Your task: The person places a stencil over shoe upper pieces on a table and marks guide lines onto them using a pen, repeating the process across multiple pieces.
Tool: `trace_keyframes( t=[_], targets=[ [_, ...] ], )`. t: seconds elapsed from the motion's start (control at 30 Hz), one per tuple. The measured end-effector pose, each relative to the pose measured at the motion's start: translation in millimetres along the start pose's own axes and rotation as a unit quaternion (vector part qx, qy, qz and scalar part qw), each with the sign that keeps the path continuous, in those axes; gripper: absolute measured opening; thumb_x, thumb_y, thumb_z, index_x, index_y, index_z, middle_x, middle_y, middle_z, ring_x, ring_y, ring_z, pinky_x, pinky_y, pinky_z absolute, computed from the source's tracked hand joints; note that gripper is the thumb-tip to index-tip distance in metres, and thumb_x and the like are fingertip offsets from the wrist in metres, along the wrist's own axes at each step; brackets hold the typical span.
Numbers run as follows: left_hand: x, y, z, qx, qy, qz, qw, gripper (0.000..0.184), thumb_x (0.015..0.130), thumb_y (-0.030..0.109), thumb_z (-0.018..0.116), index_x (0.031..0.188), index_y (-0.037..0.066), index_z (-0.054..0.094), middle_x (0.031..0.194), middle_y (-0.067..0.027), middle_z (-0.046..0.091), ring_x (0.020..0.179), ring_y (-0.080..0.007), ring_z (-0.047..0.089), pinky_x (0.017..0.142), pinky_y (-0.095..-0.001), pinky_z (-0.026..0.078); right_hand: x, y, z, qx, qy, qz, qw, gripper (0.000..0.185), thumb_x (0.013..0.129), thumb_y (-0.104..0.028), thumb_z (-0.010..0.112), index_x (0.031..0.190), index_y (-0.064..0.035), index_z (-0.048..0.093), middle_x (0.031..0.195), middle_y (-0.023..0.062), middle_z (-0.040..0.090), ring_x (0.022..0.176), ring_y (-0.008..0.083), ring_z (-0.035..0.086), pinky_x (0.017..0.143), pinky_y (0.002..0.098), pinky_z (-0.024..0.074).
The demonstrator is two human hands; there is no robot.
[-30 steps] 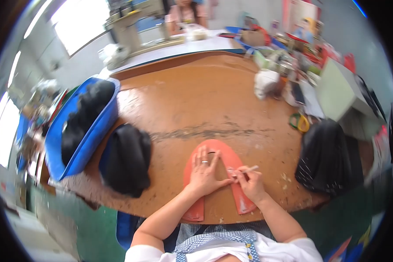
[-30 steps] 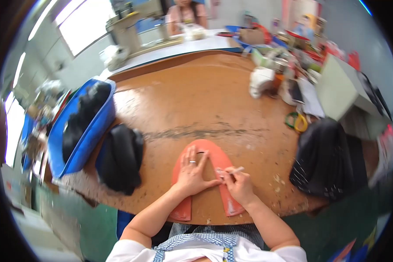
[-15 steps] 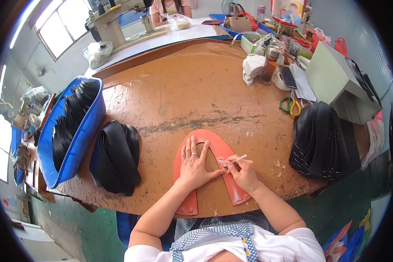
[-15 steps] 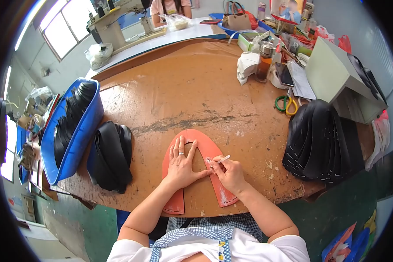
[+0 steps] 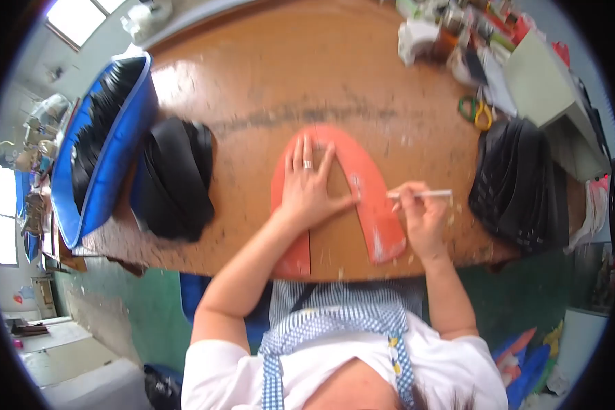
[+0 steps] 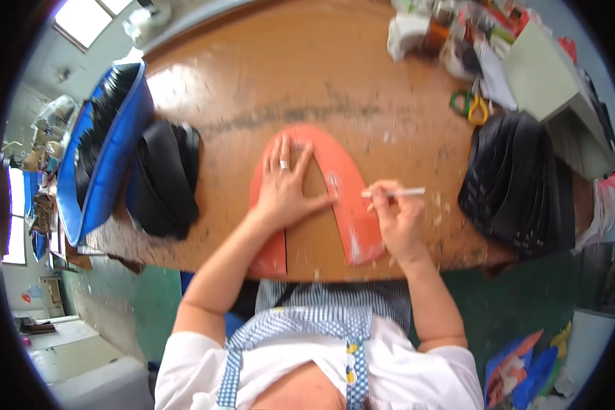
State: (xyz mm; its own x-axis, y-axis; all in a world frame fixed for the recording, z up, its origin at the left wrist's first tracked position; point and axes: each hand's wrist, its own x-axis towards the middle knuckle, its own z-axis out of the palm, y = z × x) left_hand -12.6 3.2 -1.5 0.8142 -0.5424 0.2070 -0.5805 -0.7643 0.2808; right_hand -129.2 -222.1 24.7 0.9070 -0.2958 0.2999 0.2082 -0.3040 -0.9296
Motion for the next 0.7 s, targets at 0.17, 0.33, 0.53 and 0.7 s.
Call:
trace_keyframes(
  t=[0.17, 0.33, 0.53, 0.7],
  targets=[
    [1, -2, 2, 0.019, 0.004, 0.009, 1.000, 0.119, 0.077, 0.080, 0.076, 0.166, 0.010, 0.040, 0.169, -0.0387, 0.024, 0.160, -0.0531, 0.018, 0.130, -0.0617, 0.016, -45, -12, -16, -0.064, -0.054, 0.017, 0.996, 0.011, 0.106, -0.010, 0.069, 0.104, -0.0001, 0.073, 0.091, 0.0064, 0.077, 0.073, 0.0127, 0.072, 0.067, 0.0272, 0.0568],
    [1, -3, 4, 0.009, 0.005, 0.007, 1.000, 0.119, 0.078, 0.082, 0.075, 0.167, 0.012, 0.038, 0.169, -0.0379, 0.023, 0.161, -0.0516, 0.016, 0.130, -0.0613, 0.015, -60, -12, -10, -0.069, -0.097, 0.018, 0.993, 0.009, 0.104, -0.008, 0.070, 0.102, 0.0001, 0.073, 0.088, 0.0082, 0.076, 0.072, 0.0154, 0.072, 0.065, 0.0295, 0.0564],
    [1, -3, 6, 0.017, 0.008, 0.005, 1.000, 0.119, 0.078, 0.082, 0.075, 0.167, 0.013, 0.039, 0.170, -0.0371, 0.024, 0.161, -0.0507, 0.016, 0.130, -0.0608, 0.015, -72, -13, -19, -0.104, -0.129, 0.010, 0.986, 0.004, 0.099, -0.005, 0.073, 0.098, -0.0006, 0.073, 0.086, 0.0106, 0.075, 0.070, 0.0207, 0.072, 0.062, 0.0329, 0.0552],
    [1, -2, 6, 0.023, 0.002, 0.001, 1.000, 0.119, 0.078, 0.082, 0.075, 0.167, 0.014, 0.037, 0.170, -0.0370, 0.024, 0.162, -0.0494, 0.016, 0.130, -0.0602, 0.016, -78, -17, -17, -0.138, -0.129, -0.060, 0.980, 0.003, 0.095, -0.003, 0.076, 0.097, -0.0023, 0.073, 0.083, 0.0102, 0.074, 0.066, 0.0217, 0.070, 0.058, 0.0333, 0.0525]
  ],
)
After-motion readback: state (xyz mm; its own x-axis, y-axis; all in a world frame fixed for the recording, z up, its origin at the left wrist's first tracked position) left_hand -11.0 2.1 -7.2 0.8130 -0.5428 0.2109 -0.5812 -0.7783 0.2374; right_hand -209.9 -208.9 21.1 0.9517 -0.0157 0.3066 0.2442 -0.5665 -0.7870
